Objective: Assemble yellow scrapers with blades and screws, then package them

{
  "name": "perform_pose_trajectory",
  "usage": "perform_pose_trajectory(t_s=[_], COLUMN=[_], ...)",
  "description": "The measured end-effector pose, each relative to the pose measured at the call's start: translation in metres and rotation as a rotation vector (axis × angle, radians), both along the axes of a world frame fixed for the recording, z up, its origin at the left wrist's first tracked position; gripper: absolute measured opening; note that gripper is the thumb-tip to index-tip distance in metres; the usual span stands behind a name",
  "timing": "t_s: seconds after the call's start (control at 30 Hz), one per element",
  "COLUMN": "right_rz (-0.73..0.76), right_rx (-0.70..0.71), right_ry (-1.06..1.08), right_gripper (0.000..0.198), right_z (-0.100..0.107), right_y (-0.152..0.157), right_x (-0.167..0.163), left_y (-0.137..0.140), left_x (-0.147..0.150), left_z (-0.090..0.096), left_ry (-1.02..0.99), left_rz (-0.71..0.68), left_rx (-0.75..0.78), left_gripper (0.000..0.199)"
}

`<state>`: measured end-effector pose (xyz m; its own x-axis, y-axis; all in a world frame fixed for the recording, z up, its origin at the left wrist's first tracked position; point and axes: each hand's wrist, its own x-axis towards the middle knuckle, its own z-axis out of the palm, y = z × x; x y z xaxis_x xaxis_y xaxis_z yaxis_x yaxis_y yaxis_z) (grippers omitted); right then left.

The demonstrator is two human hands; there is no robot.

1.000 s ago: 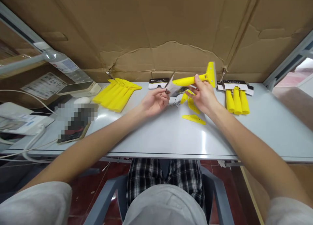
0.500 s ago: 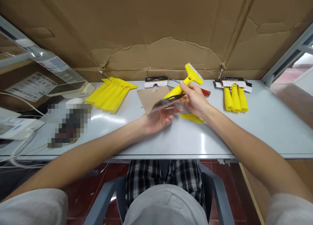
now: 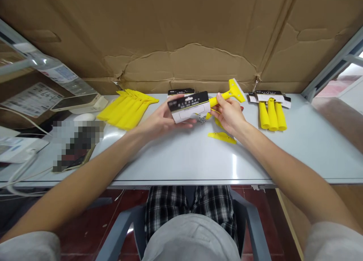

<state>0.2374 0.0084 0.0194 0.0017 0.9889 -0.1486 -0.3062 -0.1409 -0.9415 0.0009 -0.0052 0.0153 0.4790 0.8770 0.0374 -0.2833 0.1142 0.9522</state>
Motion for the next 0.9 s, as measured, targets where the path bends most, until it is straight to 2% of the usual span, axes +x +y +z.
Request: perform_pose_trajectory(t_s=[0.1,0.23,0.37,0.43,0.57,0.67,0.73,0.8,0.9], right_rz=[-0.012,0.076,0.109,0.125,0.157,0.170,0.187,0.209,0.220], right_rx=[-0.006,0.050,0.082,0.069,0.055,0.069,0.067,0.058,0.056], right_ry=[-0.016,-0.076,-0.135,-0.129,-0.141,-0.202,-0.224,-0.220,-0.192], right_gripper=[0.048,0.034,0.035,0.038,0.045,0.052,0.060,0.069,0.078], right_z=[-0.001,-0.005,-0.005,-0.003,0.000,0.001,0.000,-0.001,-0.001], right_y=[0.001,0.001,-0.004,-0.007,-0.011,-0.012,-0.014,-0.015,-0.017], right_x=[0.000,-0.001,-0.003,-0.004,-0.004,-0.004,-0.004,-0.004,-0.005], left_y=[-0.005,-0.004,-0.006,-0.009,-0.011,-0.008,-0.006,-0.006,-0.007], left_x=[-0.001,0.009,0.016,0.018,0.016,0.012,0.010,0.010,0.011], left_z=[0.003,-0.005,-0.011,-0.012,-0.016,-0.021,-0.025,-0.027,-0.028], left_ry=[0.018,0.091,0.159,0.210,0.403,0.563,0.595,0.590,0.551], left_rz=[0.041,0.208,0.289,0.341,0.456,0.426,0.394,0.364,0.296], left_rx=[0.008,0.017,0.008,0.088,0.399,0.605,0.688,0.708,0.652], left_gripper=[0.092,0.066,0.057,0.051,0.038,0.042,0.043,0.042,0.047])
